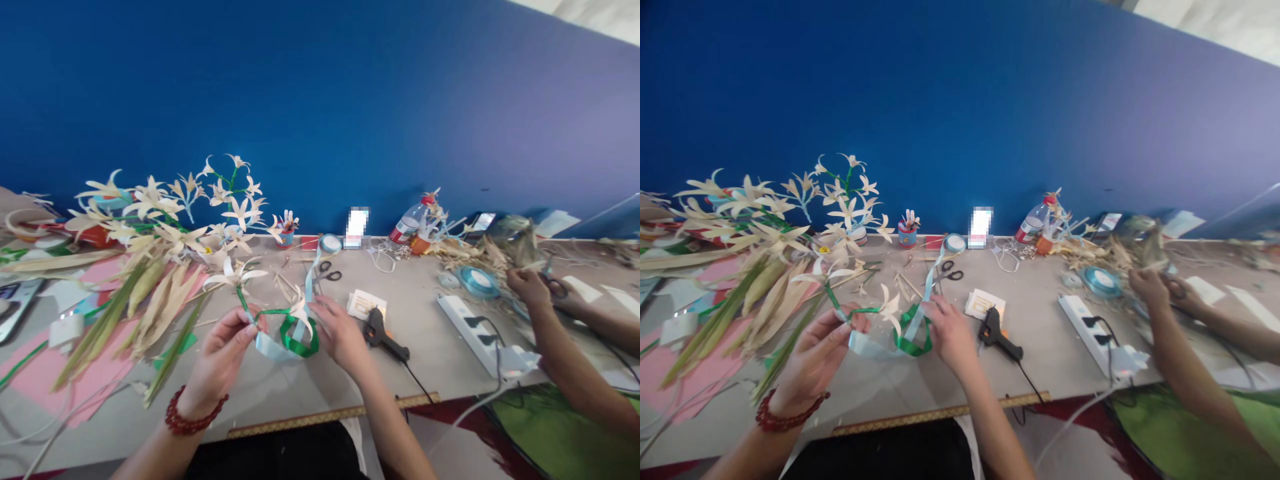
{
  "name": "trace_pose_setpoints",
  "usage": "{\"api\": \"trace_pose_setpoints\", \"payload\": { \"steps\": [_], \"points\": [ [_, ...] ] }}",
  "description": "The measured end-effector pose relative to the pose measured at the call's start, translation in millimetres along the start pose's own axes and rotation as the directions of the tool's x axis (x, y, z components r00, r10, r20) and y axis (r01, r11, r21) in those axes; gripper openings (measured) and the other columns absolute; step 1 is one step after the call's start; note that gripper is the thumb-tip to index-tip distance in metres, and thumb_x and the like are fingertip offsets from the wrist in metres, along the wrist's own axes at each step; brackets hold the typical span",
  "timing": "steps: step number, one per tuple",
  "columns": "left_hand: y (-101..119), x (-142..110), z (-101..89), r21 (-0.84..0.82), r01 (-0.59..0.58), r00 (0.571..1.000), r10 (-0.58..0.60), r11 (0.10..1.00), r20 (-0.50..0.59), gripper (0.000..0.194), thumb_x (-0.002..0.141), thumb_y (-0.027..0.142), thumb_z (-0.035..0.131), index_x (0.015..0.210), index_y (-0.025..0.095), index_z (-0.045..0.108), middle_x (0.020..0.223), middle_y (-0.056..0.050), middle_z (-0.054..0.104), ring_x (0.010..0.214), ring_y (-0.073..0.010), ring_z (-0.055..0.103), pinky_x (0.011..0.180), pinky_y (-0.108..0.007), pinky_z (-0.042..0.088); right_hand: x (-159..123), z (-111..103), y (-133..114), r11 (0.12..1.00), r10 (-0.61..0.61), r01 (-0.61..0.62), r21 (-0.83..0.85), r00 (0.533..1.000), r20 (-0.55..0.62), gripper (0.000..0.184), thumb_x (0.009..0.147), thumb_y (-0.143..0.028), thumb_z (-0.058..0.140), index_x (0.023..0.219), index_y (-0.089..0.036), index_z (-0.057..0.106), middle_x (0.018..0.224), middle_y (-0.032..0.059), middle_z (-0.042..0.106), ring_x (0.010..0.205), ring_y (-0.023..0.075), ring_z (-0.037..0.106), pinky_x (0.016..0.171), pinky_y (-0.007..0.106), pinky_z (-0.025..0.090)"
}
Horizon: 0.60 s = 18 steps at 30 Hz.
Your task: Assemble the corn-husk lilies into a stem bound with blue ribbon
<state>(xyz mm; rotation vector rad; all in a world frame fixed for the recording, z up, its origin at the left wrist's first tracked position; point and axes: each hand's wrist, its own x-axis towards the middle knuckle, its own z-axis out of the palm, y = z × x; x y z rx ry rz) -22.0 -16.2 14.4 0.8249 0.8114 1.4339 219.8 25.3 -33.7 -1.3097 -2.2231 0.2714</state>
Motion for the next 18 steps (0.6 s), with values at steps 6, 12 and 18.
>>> {"api": "trace_pose_setpoints", "payload": {
  "steps": [6, 12, 18],
  "points": [
    [10.1, -5.5, -9.5, -0.006, -0.019, 1.000, 0.018, 1.000, -0.014, 0.011, 0.076, 0.027, 0.075, 0.083, 0.018, 0.071, 0.076, -0.004, 0.064, 0.073, -0.0180, 0.059, 0.068, -0.029, 0.048, 25.9, 8.1, -2.7, 0.999, 0.018, -0.023, 0.049, 0.995, 0.098, 0.021, 0.086, -0.012, 0.054, 0.095, -0.022, 0.070, 0.099, 0.0075, 0.073, 0.091, 0.0226, 0.066, 0.082, 0.033, 0.051],
    [28.8, -12.2, -19.3, -0.014, -0.160, 0.978, 0.156, 0.987, -0.135, 0.014, 0.071, 0.026, 0.079, 0.084, 0.023, 0.074, 0.077, -0.003, 0.065, 0.072, -0.0172, 0.059, 0.072, -0.032, 0.053, 44.6, -33.5, 24.4, 0.969, 0.168, -0.167, 0.184, 0.986, 0.015, 0.020, 0.094, -0.026, 0.044, 0.096, -0.020, 0.062, 0.080, 0.0020, 0.066, 0.070, 0.0165, 0.060, 0.065, 0.026, 0.046],
    [40.2, -16.2, -25.5, -0.017, -0.269, 0.950, 0.263, 0.963, -0.170, 0.014, 0.071, 0.024, 0.076, 0.084, 0.020, 0.075, 0.077, -0.004, 0.065, 0.083, -0.0202, 0.061, 0.070, -0.028, 0.054, 51.2, -38.0, 33.8, 0.944, 0.167, -0.187, 0.273, 0.981, 0.096, 0.020, 0.087, -0.027, 0.049, 0.072, -0.019, 0.060, 0.061, -0.0035, 0.055, 0.059, 0.0130, 0.054, 0.056, 0.022, 0.042]
  ]
}}
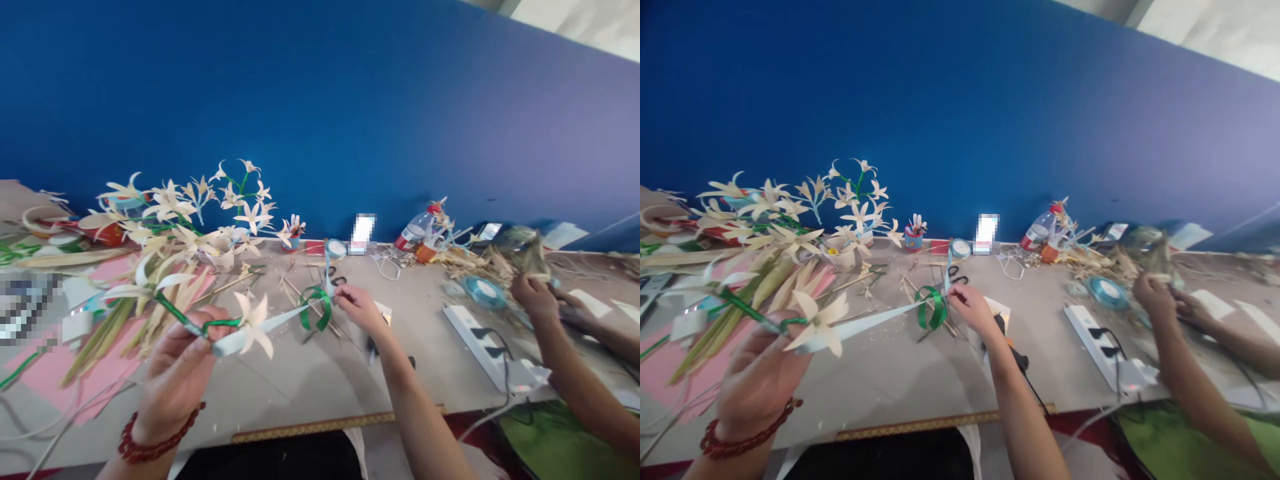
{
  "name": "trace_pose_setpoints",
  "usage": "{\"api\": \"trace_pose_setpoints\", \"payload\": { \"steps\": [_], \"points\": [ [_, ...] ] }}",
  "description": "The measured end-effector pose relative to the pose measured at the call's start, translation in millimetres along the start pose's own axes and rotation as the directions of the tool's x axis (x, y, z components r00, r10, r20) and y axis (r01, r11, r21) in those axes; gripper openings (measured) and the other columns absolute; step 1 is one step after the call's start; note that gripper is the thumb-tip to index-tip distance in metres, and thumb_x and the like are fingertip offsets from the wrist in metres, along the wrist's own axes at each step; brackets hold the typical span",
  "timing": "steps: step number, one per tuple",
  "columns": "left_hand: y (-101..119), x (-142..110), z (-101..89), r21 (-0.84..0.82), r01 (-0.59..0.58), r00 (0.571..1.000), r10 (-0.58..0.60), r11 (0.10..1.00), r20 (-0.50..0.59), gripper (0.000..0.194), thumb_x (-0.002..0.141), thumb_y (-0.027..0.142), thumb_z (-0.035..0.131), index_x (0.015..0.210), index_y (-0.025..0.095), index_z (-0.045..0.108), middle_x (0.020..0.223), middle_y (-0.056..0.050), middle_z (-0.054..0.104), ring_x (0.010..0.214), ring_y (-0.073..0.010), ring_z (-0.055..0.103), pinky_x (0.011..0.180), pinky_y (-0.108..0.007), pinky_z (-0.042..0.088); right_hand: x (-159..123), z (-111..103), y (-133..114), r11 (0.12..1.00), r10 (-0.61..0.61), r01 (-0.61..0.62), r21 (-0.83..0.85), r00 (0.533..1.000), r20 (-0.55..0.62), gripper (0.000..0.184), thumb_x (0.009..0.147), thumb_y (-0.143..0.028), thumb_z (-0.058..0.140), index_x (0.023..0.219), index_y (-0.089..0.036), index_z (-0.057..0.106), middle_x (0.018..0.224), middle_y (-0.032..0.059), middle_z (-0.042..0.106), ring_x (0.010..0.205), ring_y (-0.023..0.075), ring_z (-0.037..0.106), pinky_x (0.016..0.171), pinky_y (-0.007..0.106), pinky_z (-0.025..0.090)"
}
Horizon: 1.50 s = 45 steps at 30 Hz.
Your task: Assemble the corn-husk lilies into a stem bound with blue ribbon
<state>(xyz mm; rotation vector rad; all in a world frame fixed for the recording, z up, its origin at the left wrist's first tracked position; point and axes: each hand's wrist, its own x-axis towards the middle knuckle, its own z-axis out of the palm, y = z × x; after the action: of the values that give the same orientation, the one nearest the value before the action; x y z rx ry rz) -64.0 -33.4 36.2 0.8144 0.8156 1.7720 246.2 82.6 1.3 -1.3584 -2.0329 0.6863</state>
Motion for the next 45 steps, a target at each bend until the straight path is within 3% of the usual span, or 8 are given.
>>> {"api": "trace_pose_setpoints", "payload": {
  "steps": [10, 15, 21, 29, 33, 35, 39, 45],
  "points": [
    [-8.9, 7.1, 2.4, 0.007, 0.098, 0.995, -0.098, 0.995, -0.005, 0.016, 0.072, 0.028, 0.077, 0.087, 0.021, 0.074, 0.076, -0.003, 0.065, 0.073, -0.0163, 0.060, 0.069, -0.028, 0.054, -7.8, 0.1, -4.8, 0.981, 0.067, -0.116, -0.155, 0.954, -0.291, 0.019, 0.090, -0.032, 0.050, 0.088, -0.020, 0.064, 0.094, 0.0070, 0.067, 0.062, 0.0148, 0.057, 0.058, 0.027, 0.042],
    [-15.4, 6.7, 6.1, -0.013, 0.120, 0.993, -0.120, 0.993, 0.014, 0.016, 0.074, 0.027, 0.076, 0.088, 0.021, 0.072, 0.079, -0.002, 0.066, 0.074, -0.0158, 0.061, 0.073, -0.030, 0.053, -31.7, 38.0, -21.2, 0.971, -0.071, 0.033, -0.236, 0.985, -0.156, 0.030, 0.083, -0.051, 0.064, 0.078, -0.021, 0.062, 0.069, 0.0023, 0.064, 0.062, 0.0191, 0.059, 0.056, 0.029, 0.044],
    [-12.5, 5.8, 5.6, -0.007, 0.115, 0.993, -0.115, 0.993, 0.028, 0.015, 0.074, 0.028, 0.076, 0.087, 0.020, 0.072, 0.078, -0.003, 0.065, 0.074, -0.0166, 0.060, 0.071, -0.030, 0.052, -31.6, 73.9, -21.0, 0.978, -0.198, 0.194, -0.072, 0.979, -0.048, 0.014, 0.077, -0.028, 0.074, 0.070, -0.023, 0.063, 0.076, 0.0003, 0.066, 0.076, 0.0201, 0.063, 0.070, 0.031, 0.051],
    [-11.8, -6.6, 0.5, 0.073, 0.089, 0.970, -0.103, 0.993, 0.219, 0.007, 0.081, 0.025, 0.070, 0.084, 0.019, 0.071, 0.078, -0.005, 0.061, 0.076, -0.0182, 0.057, 0.070, -0.030, 0.049, 36.1, -15.3, -13.6, 0.885, 0.005, 0.135, 0.445, 0.954, -0.299, 0.023, 0.091, -0.041, 0.051, 0.080, -0.020, 0.053, 0.068, -0.0017, 0.064, 0.056, 0.0122, 0.060, 0.057, 0.026, 0.051],
    [-11.5, -12.9, 0.7, 0.094, 0.085, 0.899, -0.117, 0.992, 0.423, 0.013, 0.087, 0.027, 0.062, 0.082, 0.017, 0.068, 0.076, -0.006, 0.057, 0.075, -0.0191, 0.053, 0.066, -0.031, 0.044, 88.8, -62.0, -12.2, 0.803, 0.123, 0.251, 0.541, 0.818, -0.561, 0.028, 0.086, -0.050, 0.056, 0.082, -0.023, 0.047, 0.065, -0.0047, 0.060, 0.050, 0.0103, 0.056, 0.052, 0.023, 0.048],
    [-13.7, -15.6, -1.9, 0.110, 0.094, 0.879, -0.134, 0.990, 0.458, 0.013, 0.087, 0.027, 0.061, 0.082, 0.017, 0.068, 0.077, -0.006, 0.058, 0.074, -0.0193, 0.054, 0.066, -0.031, 0.044, 107.3, -75.7, -11.8, 0.896, 0.123, 0.197, 0.398, 0.751, -0.649, 0.028, 0.091, -0.050, 0.047, 0.083, -0.023, 0.048, 0.066, -0.0032, 0.061, 0.052, 0.0113, 0.057, 0.052, 0.023, 0.047],
    [-18.6, -19.0, -7.9, 0.162, 0.090, 0.885, -0.153, 0.983, 0.439, 0.013, 0.087, 0.027, 0.061, 0.084, 0.017, 0.068, 0.077, -0.007, 0.059, 0.074, -0.0209, 0.056, 0.066, -0.032, 0.045, 109.9, -78.0, -9.3, 0.986, 0.052, -0.116, -0.124, 0.901, -0.430, 0.030, 0.088, -0.045, 0.054, 0.073, -0.020, 0.058, 0.060, 0.0014, 0.062, 0.062, 0.0172, 0.061, 0.058, 0.026, 0.043],
    [-17.7, -13.4, -2.3, 0.173, 0.063, 0.910, -0.127, 0.983, 0.394, 0.013, 0.086, 0.029, 0.062, 0.083, 0.017, 0.067, 0.077, -0.008, 0.058, 0.077, -0.0225, 0.053, 0.068, -0.035, 0.045, 47.0, -27.8, -12.3, 0.966, -0.016, -0.029, -0.258, 0.986, -0.168, 0.022, 0.089, -0.038, 0.056, 0.084, -0.020, 0.069, 0.077, 0.0066, 0.071, 0.070, 0.0200, 0.064, 0.062, 0.027, 0.043]
  ]
}}
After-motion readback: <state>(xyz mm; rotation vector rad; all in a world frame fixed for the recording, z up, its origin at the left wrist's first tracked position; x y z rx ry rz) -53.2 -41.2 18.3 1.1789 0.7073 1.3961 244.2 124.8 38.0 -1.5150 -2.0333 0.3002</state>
